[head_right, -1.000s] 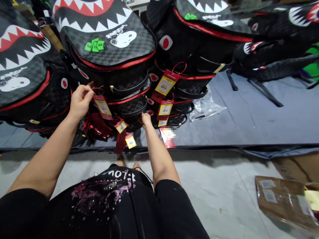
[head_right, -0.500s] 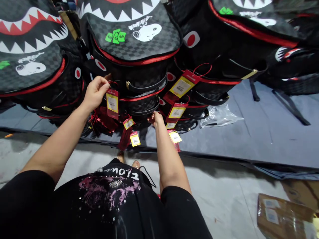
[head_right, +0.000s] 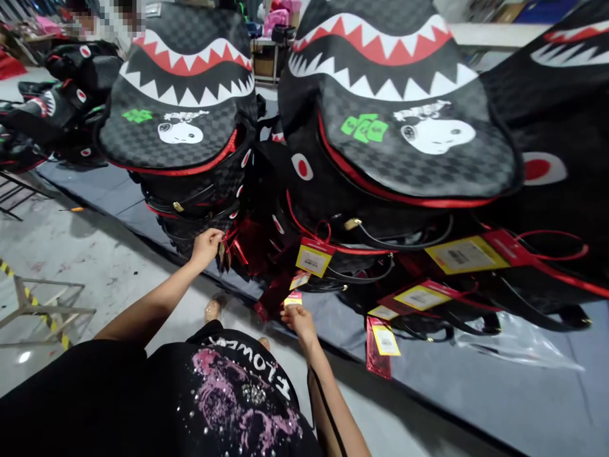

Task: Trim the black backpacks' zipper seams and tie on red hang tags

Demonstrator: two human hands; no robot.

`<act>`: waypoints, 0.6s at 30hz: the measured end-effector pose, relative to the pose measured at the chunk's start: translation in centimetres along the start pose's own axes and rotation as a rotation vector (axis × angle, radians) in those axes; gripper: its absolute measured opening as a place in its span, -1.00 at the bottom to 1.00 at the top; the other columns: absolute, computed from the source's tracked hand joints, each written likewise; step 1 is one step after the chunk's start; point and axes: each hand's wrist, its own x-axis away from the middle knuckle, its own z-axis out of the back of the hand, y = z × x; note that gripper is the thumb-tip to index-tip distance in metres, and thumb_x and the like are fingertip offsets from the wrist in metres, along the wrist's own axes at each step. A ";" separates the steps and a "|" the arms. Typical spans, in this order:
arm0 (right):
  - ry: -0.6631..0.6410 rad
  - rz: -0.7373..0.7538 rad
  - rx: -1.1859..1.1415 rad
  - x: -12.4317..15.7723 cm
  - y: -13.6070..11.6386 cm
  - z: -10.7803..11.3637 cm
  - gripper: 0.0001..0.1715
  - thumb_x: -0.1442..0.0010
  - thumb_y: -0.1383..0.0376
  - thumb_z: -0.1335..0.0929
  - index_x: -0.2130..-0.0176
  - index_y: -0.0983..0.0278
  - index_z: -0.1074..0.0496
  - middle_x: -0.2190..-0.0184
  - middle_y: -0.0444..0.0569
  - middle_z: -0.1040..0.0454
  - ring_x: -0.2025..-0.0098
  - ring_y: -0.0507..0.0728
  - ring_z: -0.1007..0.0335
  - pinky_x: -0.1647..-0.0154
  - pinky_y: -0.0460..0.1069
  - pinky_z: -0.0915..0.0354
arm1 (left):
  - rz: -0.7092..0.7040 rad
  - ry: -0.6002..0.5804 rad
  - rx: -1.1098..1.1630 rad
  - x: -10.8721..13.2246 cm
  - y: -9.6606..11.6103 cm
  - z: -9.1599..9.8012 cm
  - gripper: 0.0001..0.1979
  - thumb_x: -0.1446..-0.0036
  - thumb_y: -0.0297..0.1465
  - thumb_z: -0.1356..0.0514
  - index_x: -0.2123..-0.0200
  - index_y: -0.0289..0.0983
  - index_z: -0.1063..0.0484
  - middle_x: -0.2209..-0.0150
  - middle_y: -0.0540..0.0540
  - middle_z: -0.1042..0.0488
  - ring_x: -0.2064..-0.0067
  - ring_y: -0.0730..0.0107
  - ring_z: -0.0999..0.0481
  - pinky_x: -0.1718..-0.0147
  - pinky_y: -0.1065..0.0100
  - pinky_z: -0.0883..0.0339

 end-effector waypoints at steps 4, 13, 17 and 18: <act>-0.075 0.134 0.132 -4.0 -5.6 -8.4 -0.65 -0.07 0.03 -0.38 0.37 0.28 -0.45 0.51 -0.08 -0.53 0.48 0.08 -0.45 0.52 -0.10 -0.23 | 0.014 -0.116 -0.040 -1.4 -3.0 0.4 -0.81 -0.17 -0.49 -0.13 0.24 -0.22 -0.55 0.23 -0.11 -0.62 0.19 0.28 -0.60 0.14 0.31 -0.43; 0.056 0.224 0.469 -12.3 -13.2 -22.3 -0.70 -0.26 0.13 -0.37 0.35 0.34 -0.43 0.43 -0.15 -0.45 0.41 0.00 -0.38 0.29 -0.02 -0.35 | -0.079 -0.450 0.019 -5.9 -5.1 1.1 -0.75 -0.20 -0.51 -0.14 0.11 -0.21 -0.55 0.11 -0.11 -0.60 0.08 0.27 -0.58 0.01 0.30 -0.41; 0.175 0.211 0.513 -11.4 -13.7 -23.0 -0.81 -0.22 0.22 -0.37 0.34 0.31 -0.45 0.41 -0.10 -0.49 0.37 0.06 -0.40 0.29 -0.03 -0.31 | -0.075 -0.499 0.021 -8.9 -4.0 -2.2 -0.70 -0.21 -0.51 -0.16 -0.02 -0.27 -0.47 -0.01 -0.22 -0.53 -0.09 0.16 -0.48 -0.19 0.14 -0.25; 0.201 0.213 0.513 -11.0 -13.8 -23.1 -0.84 -0.19 0.23 -0.37 0.35 0.29 -0.47 0.41 -0.08 -0.51 0.35 0.08 -0.42 0.29 -0.04 -0.28 | -0.076 -0.510 0.017 -9.5 -3.7 -3.1 -0.69 -0.21 -0.49 -0.18 -0.03 -0.28 -0.45 -0.03 -0.25 -0.51 -0.13 0.12 -0.44 -0.23 0.09 -0.19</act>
